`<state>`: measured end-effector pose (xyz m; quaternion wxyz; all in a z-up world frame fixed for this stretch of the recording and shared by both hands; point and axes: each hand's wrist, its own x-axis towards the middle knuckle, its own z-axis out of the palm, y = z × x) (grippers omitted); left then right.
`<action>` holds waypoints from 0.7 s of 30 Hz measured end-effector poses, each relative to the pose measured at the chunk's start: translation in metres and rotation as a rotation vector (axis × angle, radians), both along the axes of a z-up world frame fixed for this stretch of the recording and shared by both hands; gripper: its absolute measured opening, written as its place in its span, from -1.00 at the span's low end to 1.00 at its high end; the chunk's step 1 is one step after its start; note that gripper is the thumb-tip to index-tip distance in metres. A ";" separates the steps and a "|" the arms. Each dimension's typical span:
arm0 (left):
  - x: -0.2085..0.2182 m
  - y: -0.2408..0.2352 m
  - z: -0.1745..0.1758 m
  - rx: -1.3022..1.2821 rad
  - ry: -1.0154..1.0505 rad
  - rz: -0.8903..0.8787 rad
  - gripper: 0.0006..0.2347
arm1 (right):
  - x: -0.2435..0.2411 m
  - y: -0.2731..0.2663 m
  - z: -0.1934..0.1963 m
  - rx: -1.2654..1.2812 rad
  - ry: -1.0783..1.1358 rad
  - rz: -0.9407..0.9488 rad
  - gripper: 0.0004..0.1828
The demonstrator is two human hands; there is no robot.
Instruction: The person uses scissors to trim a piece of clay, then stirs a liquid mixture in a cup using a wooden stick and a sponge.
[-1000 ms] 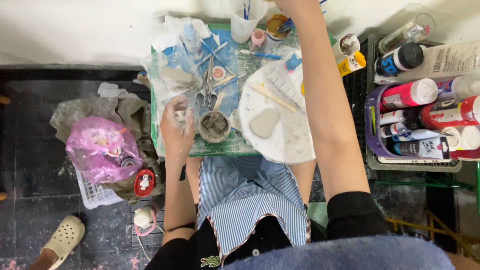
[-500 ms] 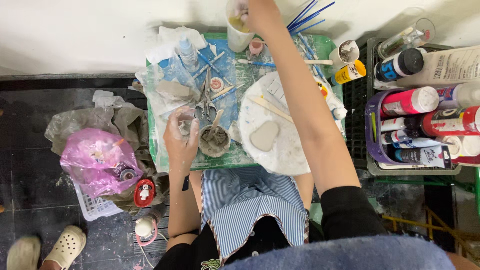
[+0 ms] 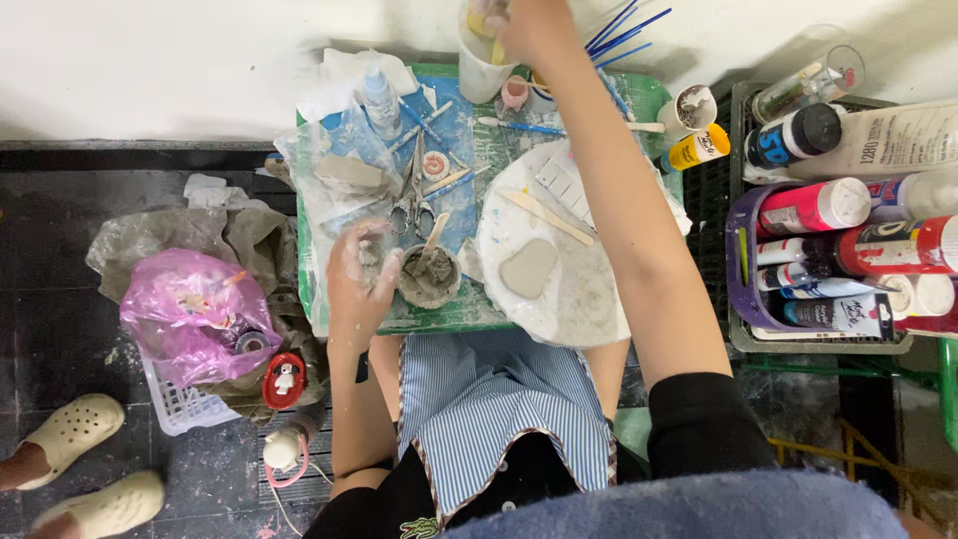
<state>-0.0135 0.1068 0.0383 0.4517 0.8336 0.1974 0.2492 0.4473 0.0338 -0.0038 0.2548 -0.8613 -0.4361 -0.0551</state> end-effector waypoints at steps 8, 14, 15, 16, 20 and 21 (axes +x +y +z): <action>-0.006 -0.011 0.012 0.299 0.377 -0.193 -0.02 | 0.005 0.012 -0.010 -0.193 0.179 0.283 -0.55; 0.002 -0.025 -0.014 0.327 0.414 -0.164 0.06 | -0.013 -0.001 0.009 0.000 -0.022 0.114 -0.74; 0.003 -0.024 -0.019 0.266 0.414 -0.169 0.02 | -0.021 -0.003 0.017 0.029 -0.101 0.070 -0.78; 0.004 -0.024 -0.024 0.205 0.412 -0.175 -0.02 | -0.026 -0.005 0.024 -0.001 -0.072 0.086 -0.79; 0.014 -0.020 -0.038 0.228 0.216 -0.120 -0.06 | -0.033 -0.015 0.028 0.074 -0.025 0.163 -0.79; 0.017 -0.020 -0.039 0.218 0.162 -0.098 -0.07 | -0.027 -0.016 0.023 0.143 -0.035 0.190 -0.77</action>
